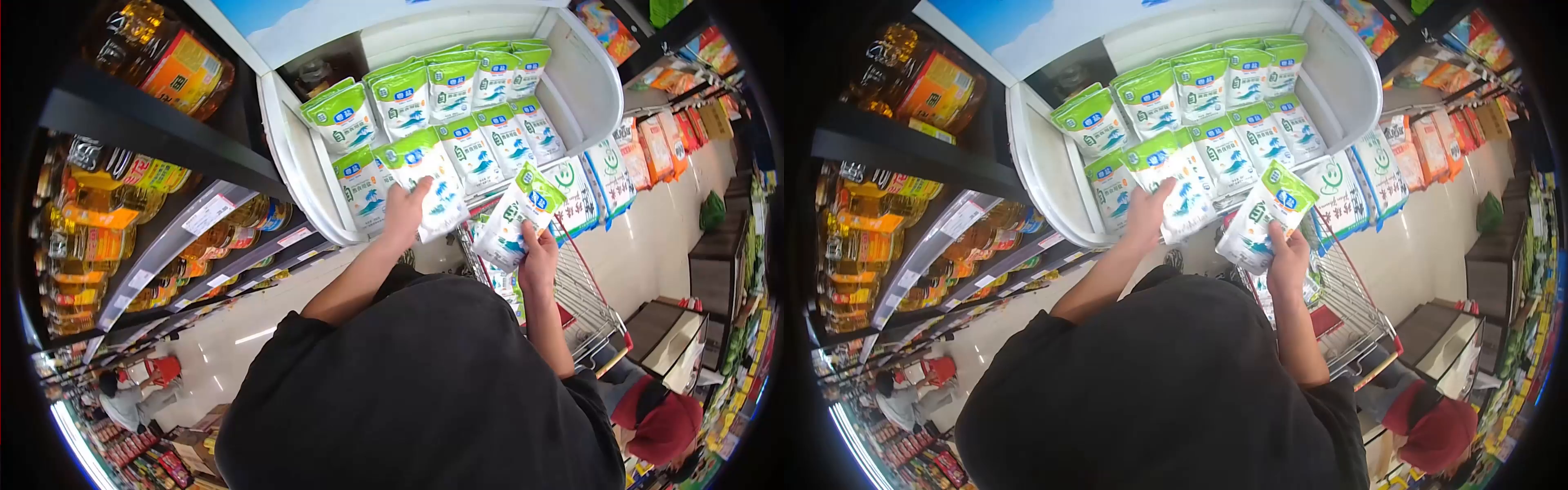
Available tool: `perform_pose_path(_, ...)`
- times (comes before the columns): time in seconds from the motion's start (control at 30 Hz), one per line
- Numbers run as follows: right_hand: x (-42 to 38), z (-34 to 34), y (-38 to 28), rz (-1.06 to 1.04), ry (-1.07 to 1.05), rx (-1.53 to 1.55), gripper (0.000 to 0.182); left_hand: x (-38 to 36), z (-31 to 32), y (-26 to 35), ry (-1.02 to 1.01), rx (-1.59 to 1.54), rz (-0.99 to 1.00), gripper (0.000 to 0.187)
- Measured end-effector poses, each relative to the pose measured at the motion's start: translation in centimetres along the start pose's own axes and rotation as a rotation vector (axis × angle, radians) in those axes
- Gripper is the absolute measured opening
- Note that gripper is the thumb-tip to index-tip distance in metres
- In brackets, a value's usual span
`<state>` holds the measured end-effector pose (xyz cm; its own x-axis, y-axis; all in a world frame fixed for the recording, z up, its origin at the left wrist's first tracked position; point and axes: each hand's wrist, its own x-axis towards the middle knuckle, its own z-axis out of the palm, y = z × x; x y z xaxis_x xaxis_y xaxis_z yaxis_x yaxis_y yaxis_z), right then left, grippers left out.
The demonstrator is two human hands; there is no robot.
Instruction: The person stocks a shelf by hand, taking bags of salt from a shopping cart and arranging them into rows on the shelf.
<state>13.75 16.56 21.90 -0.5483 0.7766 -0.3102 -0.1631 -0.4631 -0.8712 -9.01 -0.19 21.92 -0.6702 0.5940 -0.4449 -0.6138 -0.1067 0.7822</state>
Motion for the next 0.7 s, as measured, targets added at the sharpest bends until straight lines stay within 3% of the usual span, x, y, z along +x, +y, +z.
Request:
perform_pose_path(0.07, 0.6, -1.4, -0.3, 0.005, -0.013, -0.034, 0.029, 2.5, -1.8, 0.3, 0.092, 0.447, 0.156, 0.058)
perform_pose_path(0.1, 0.8, -2.1, -0.3, 0.012, -0.003, -0.068, 0.029, 3.5, -2.1, -0.1, 0.100, 0.443, 0.163, 0.058)
perform_pose_path(0.17, 0.7, -3.2, -0.4, 0.017, -0.010, -0.074, 0.028, 4.4, -2.3, -1.1, 0.385, 0.967, 0.456, 0.076)
perform_pose_path(0.2, 0.8, -3.6, -0.5, 0.033, -0.011, -0.098, 0.027, 3.4, -1.5, -1.4, 0.474, 1.022, 0.584, 0.092)
perform_pose_path(0.23, 0.9, -3.8, -0.7, 0.047, -0.013, -0.120, 0.027, 2.5, -1.0, -1.2, 0.480, 1.022, 0.586, 0.092)
perform_pose_path(0.3, 0.8, -4.2, -0.6, 0.052, -0.021, -0.125, 0.027, 0.6, -0.4, -1.1, 0.498, 1.618, 0.801, 0.088)
perform_pose_path(0.33, 0.9, -4.6, -0.4, 0.060, -0.039, -0.123, 0.026, 1.1, -0.8, -1.7, 0.504, 1.624, 0.795, 0.088)
perform_pose_path(0.4, 1.2, -4.8, -0.1, 0.070, -0.062, -0.120, 0.026, 3.1, -2.3, -3.5, 0.212, 1.766, 0.681, 0.082)
perform_pose_path(0.63, 1.5, -3.3, 0.2, 0.073, -0.108, -0.206, 0.028, 4.1, -2.5, -5.4, 0.327, 1.751, 0.737, 0.083)
perform_pose_path(0.7, 1.5, -2.0, -0.3, 0.044, -0.126, -0.239, 0.028, 3.5, -2.2, -5.0, 0.300, 1.803, 0.641, 0.086)
